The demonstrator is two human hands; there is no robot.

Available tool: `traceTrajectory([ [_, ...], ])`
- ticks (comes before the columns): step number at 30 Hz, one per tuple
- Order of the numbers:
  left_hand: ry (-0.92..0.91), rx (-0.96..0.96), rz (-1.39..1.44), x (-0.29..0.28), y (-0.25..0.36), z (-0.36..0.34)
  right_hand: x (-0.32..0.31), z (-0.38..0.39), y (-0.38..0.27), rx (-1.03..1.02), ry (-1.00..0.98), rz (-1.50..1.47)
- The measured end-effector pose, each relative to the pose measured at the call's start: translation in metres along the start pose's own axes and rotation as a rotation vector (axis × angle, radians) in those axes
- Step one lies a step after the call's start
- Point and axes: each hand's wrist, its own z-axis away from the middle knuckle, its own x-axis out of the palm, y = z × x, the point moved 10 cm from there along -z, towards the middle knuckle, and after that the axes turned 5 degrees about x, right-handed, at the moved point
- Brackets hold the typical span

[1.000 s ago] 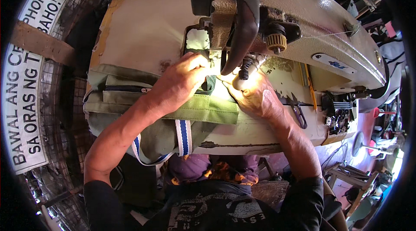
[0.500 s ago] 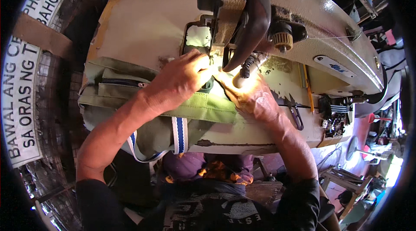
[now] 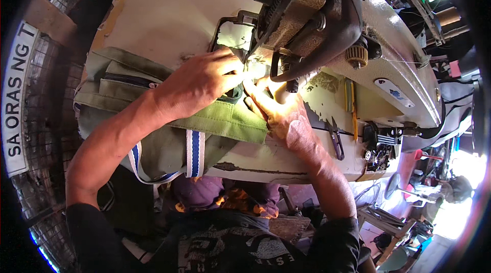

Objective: Sewing a green fabric bag with blue and white straps using an industrial sewing machine.

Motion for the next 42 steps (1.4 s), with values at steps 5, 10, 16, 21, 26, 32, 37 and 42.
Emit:
traceTrajectory([
  [5, -0.003, -0.074, 0.056, 0.003, -0.005, 0.002, -0.001, -0.001, -0.005, -0.034, -0.01, 0.045],
  [10, 0.044, -0.094, 0.087, 0.004, -0.008, 0.0, 0.002, -0.001, 0.002, 0.005, -0.018, 0.038],
  [16, 0.019, -0.105, 0.144, 0.009, -0.013, 0.002, -0.01, 0.004, -0.003, -0.036, 0.107, 0.034],
  [21, 0.074, -0.167, 0.175, 0.01, -0.023, 0.002, 0.01, 0.003, 0.009, 0.042, -0.131, 0.027],
  [26, 0.127, -0.142, 0.145, 0.006, -0.022, -0.002, -0.028, 0.03, 0.005, 0.028, -0.117, 0.191],
  [32, 0.092, -0.166, 0.155, 0.01, -0.021, -0.001, -0.296, 0.143, 0.097, 0.679, 0.484, 0.477],
  [37, 0.086, -0.171, 0.175, 0.012, -0.027, -0.004, -0.425, 0.103, 0.26, 0.607, 0.289, 0.894],
  [42, 0.087, -0.231, 0.13, 0.012, -0.033, -0.001, -0.416, 0.125, 0.372, 0.999, 0.058, 0.519],
])
